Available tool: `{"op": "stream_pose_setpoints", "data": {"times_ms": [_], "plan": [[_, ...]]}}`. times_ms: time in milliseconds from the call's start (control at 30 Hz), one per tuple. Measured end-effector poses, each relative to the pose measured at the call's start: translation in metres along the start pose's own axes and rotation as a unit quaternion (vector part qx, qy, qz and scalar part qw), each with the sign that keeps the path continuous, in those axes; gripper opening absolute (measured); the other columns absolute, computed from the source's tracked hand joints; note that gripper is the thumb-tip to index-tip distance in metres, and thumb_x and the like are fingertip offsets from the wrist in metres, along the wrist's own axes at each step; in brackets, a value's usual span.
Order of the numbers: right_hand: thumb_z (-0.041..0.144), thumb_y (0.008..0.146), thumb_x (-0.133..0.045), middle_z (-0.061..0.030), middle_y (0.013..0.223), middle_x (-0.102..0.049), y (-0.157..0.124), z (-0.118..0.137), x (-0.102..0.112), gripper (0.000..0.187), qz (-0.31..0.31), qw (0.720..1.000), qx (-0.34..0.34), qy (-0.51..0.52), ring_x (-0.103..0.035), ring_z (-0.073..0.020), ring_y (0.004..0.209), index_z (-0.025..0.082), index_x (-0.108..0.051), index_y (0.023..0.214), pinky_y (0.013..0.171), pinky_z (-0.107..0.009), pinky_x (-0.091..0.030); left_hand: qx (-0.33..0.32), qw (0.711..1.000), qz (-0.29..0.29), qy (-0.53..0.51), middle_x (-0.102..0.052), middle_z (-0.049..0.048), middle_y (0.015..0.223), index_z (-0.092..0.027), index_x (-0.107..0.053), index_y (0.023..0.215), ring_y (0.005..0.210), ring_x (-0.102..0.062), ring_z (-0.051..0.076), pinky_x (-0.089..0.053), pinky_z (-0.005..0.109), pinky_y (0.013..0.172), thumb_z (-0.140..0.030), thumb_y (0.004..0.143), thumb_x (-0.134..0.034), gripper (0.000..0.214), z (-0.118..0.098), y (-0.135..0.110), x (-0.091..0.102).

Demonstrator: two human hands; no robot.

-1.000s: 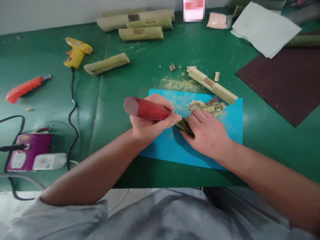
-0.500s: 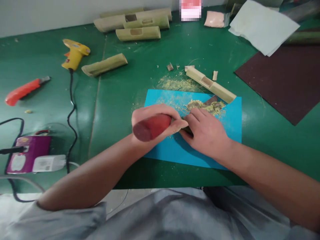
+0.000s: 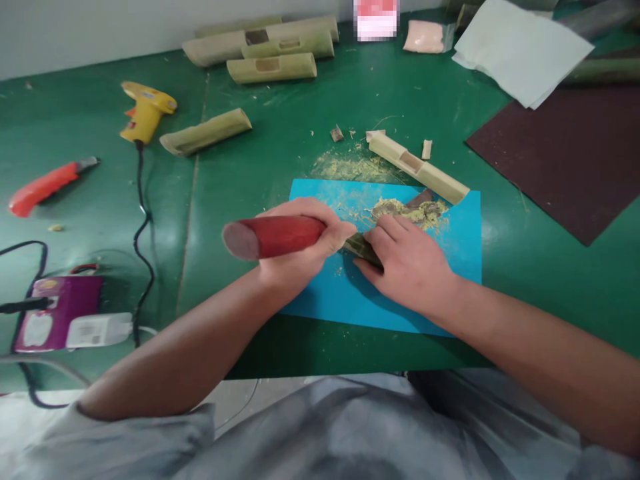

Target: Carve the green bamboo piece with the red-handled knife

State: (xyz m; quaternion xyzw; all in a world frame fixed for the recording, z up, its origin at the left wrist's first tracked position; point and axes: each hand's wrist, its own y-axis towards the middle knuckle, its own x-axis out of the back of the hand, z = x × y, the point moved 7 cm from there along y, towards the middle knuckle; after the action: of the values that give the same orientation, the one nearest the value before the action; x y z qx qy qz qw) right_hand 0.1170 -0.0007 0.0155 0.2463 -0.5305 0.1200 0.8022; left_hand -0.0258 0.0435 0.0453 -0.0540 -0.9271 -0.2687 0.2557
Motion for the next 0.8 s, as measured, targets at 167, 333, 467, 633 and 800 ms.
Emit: {"op": "stream_pose_setpoints", "data": {"times_ms": [167, 333, 467, 633, 800], "plan": [[0.030, 0.094, -0.063, -0.0133, 0.097, -0.065, 0.0006, 0.0010, 0.0007, 0.015, 0.005, 1.000, 0.001, -0.001, -0.057, -0.0291, 0.091, 0.015, -0.066, 0.096, 0.075, -0.042, -0.044, 0.003, 0.995, -0.033, -0.097, -0.068, -0.0011, 0.060, -0.024, -0.069, 0.066, 0.053, -0.063, 0.014, -0.049, 0.033, 0.050, -0.053, 0.083, -0.078, 0.035, 0.0053, 0.0027, -0.0062], [0.029, 0.093, -0.064, -0.0132, 0.098, -0.066, 0.0015, 0.0000, 0.0015, 0.014, 0.019, 1.000, -0.011, 0.006, -0.057, -0.0286, 0.091, 0.015, -0.066, 0.095, 0.076, -0.041, -0.045, 0.023, 0.984, -0.063, -0.166, -0.066, -0.0019, 0.058, -0.023, -0.068, 0.068, 0.048, -0.062, 0.013, -0.047, 0.032, 0.046, -0.047, 0.084, -0.080, 0.032, 0.0084, 0.0042, -0.0078], [0.029, 0.091, -0.068, -0.0135, 0.098, -0.066, 0.0023, 0.0004, 0.0018, 0.016, 0.021, 1.000, -0.010, 0.003, -0.058, -0.0285, 0.092, 0.014, -0.066, 0.096, 0.076, -0.040, -0.044, 0.033, 0.979, -0.068, -0.189, -0.067, -0.0020, 0.057, -0.022, -0.069, 0.066, 0.048, -0.064, 0.012, -0.048, 0.031, 0.045, -0.051, 0.083, -0.081, 0.036, 0.0097, 0.0045, -0.0073], [0.029, 0.093, -0.064, -0.0141, 0.100, -0.066, 0.0022, 0.0001, 0.0007, 0.015, 0.023, 1.000, -0.012, 0.009, -0.057, -0.0291, 0.092, 0.015, -0.066, 0.096, 0.076, -0.041, -0.044, 0.053, 0.978, -0.078, -0.187, -0.066, -0.0014, 0.056, -0.022, -0.069, 0.064, 0.051, -0.064, 0.013, -0.050, 0.030, 0.048, -0.049, 0.080, -0.084, 0.035, 0.0087, 0.0037, -0.0064], [0.029, 0.093, -0.064, -0.0132, 0.099, -0.065, 0.0017, -0.0005, 0.0013, 0.013, 0.016, 1.000, -0.016, 0.012, -0.057, -0.0287, 0.093, 0.016, -0.065, 0.095, 0.077, -0.041, -0.044, 0.042, 0.979, -0.080, -0.184, -0.065, -0.0023, 0.054, -0.022, -0.068, 0.062, 0.047, -0.061, 0.012, -0.048, 0.029, 0.045, -0.050, 0.080, -0.083, 0.036, 0.0073, 0.0034, -0.0073]]}}
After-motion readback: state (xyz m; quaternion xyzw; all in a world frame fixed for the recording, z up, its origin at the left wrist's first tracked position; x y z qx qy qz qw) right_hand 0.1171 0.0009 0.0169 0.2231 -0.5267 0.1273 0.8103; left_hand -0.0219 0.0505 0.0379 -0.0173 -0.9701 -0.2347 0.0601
